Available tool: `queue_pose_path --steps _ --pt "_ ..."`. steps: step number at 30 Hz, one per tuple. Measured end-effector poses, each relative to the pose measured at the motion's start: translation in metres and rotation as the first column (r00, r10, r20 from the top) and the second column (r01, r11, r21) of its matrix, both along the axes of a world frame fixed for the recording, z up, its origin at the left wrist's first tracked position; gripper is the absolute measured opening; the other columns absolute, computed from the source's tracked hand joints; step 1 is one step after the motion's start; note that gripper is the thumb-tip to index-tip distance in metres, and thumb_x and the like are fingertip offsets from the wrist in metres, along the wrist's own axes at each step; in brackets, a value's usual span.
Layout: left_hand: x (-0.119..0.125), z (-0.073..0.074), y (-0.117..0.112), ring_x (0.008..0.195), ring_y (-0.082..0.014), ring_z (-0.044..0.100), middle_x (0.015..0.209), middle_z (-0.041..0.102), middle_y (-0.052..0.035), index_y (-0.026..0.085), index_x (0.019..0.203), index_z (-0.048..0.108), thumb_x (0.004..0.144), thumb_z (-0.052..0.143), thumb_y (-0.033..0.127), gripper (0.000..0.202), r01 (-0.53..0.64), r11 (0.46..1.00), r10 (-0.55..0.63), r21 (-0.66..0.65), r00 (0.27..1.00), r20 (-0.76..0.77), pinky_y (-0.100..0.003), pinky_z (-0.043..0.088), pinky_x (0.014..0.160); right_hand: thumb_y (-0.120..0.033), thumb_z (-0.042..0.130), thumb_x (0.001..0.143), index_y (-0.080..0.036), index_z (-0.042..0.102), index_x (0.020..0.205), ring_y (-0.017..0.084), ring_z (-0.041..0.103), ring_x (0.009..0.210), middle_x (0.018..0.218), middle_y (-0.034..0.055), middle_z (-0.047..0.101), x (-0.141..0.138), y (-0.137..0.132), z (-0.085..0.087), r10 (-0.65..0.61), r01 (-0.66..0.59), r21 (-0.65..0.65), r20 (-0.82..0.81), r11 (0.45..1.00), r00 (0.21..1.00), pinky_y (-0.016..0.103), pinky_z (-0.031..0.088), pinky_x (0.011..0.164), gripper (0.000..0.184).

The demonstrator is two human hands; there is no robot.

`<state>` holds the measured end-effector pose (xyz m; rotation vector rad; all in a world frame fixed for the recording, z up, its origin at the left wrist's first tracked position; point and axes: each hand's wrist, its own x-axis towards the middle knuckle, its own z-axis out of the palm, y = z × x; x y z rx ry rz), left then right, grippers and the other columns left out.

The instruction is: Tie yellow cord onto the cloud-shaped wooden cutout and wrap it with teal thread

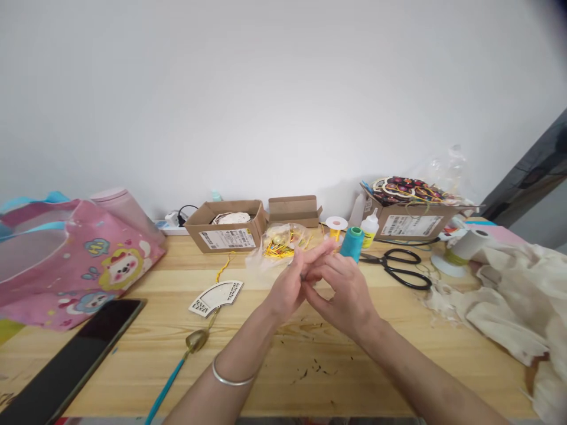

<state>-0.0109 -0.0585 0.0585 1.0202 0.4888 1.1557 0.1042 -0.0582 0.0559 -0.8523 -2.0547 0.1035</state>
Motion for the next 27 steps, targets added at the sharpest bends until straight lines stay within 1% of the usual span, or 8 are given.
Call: queue_pose_path --steps 5,8,13,16,18,20,24,27 --pt "0.002 -0.002 0.000 0.122 -0.0232 0.029 0.129 0.042 -0.0068 0.019 0.115 0.052 0.082 0.024 0.052 0.054 0.000 0.999 0.002 0.035 0.999 -0.050 -0.034 0.020 0.101 -0.014 0.053 0.070 -0.018 0.057 0.063 0.015 0.051 0.068 0.068 0.0014 0.061 0.000 0.003 -0.002 0.019 -0.019 0.018 -0.003 1.000 1.000 0.028 0.032 0.057 0.009" --pt "0.005 -0.004 0.000 0.121 -0.0235 0.031 0.128 0.043 -0.0072 0.020 0.117 0.050 0.082 0.025 0.053 0.054 -0.019 1.000 0.019 0.014 0.999 -0.029 -0.035 0.021 0.101 -0.015 0.052 0.072 -0.019 0.058 0.064 0.015 0.050 0.067 0.065 0.0015 0.060 0.003 0.002 -0.005 -0.006 0.006 0.028 0.007 1.000 1.000 0.028 0.031 0.057 0.011" --pt "0.009 -0.011 0.001 0.123 -0.0232 0.028 0.130 0.040 -0.0066 0.021 0.121 0.045 0.079 0.026 0.057 0.058 -0.036 0.999 0.036 0.006 0.999 -0.022 -0.036 0.021 0.101 -0.018 0.052 0.073 -0.019 0.058 0.064 0.015 0.047 0.062 0.063 0.0020 0.058 0.007 -0.001 -0.006 -0.045 0.041 0.054 0.058 0.998 0.997 0.029 0.029 0.057 0.011" --pt "0.009 -0.011 0.001 0.125 -0.0222 0.024 0.131 0.039 -0.0051 0.020 0.122 0.045 0.077 0.031 0.056 0.059 -0.090 0.990 0.100 0.112 0.991 -0.089 -0.032 0.016 0.104 -0.017 0.051 0.073 -0.018 0.056 0.060 0.014 0.044 0.059 0.060 0.0018 0.056 0.007 -0.004 -0.006 -0.085 0.077 0.090 0.085 0.993 0.993 0.029 0.027 0.055 0.014" --pt "0.008 -0.010 0.000 0.127 -0.0213 0.019 0.132 0.037 -0.0044 0.019 0.123 0.044 0.076 0.034 0.056 0.060 -0.139 0.966 0.173 0.217 0.974 -0.144 -0.028 0.010 0.105 -0.016 0.050 0.072 -0.018 0.055 0.058 0.013 0.043 0.058 0.059 0.0015 0.056 0.006 -0.005 -0.006 -0.098 0.089 0.102 0.089 0.991 0.991 0.029 0.026 0.055 0.015" --pt "0.008 -0.008 0.000 0.128 -0.0208 0.017 0.134 0.035 -0.0041 0.019 0.126 0.038 0.076 0.034 0.057 0.064 -0.154 0.945 0.207 0.289 0.965 -0.162 -0.028 0.008 0.106 -0.014 0.051 0.071 -0.018 0.054 0.057 0.013 0.044 0.059 0.059 0.0011 0.055 0.006 -0.007 -0.007 -0.085 0.079 0.092 0.068 0.993 0.994 0.028 0.027 0.055 0.014" --pt "0.011 -0.006 -0.001 0.128 -0.0209 0.014 0.137 0.028 -0.0039 0.020 0.130 0.030 0.075 0.025 0.063 0.070 -0.151 0.935 0.200 0.321 0.972 -0.127 -0.033 0.008 0.106 -0.014 0.052 0.070 -0.018 0.055 0.059 0.013 0.047 0.061 0.062 0.0007 0.057 0.005 -0.010 -0.008 -0.007 0.006 0.045 0.011 0.999 1.000 0.027 0.030 0.057 0.012" --pt "0.014 -0.004 -0.002 0.129 -0.0210 0.012 0.139 0.025 -0.0041 0.020 0.128 0.035 0.076 0.026 0.061 0.067 -0.165 0.936 0.207 0.312 0.972 -0.108 -0.033 0.008 0.106 -0.013 0.052 0.070 -0.018 0.055 0.060 0.013 0.048 0.061 0.063 0.0010 0.058 0.005 -0.011 -0.009 0.016 -0.016 0.037 -0.002 0.999 1.000 0.027 0.031 0.057 0.012"
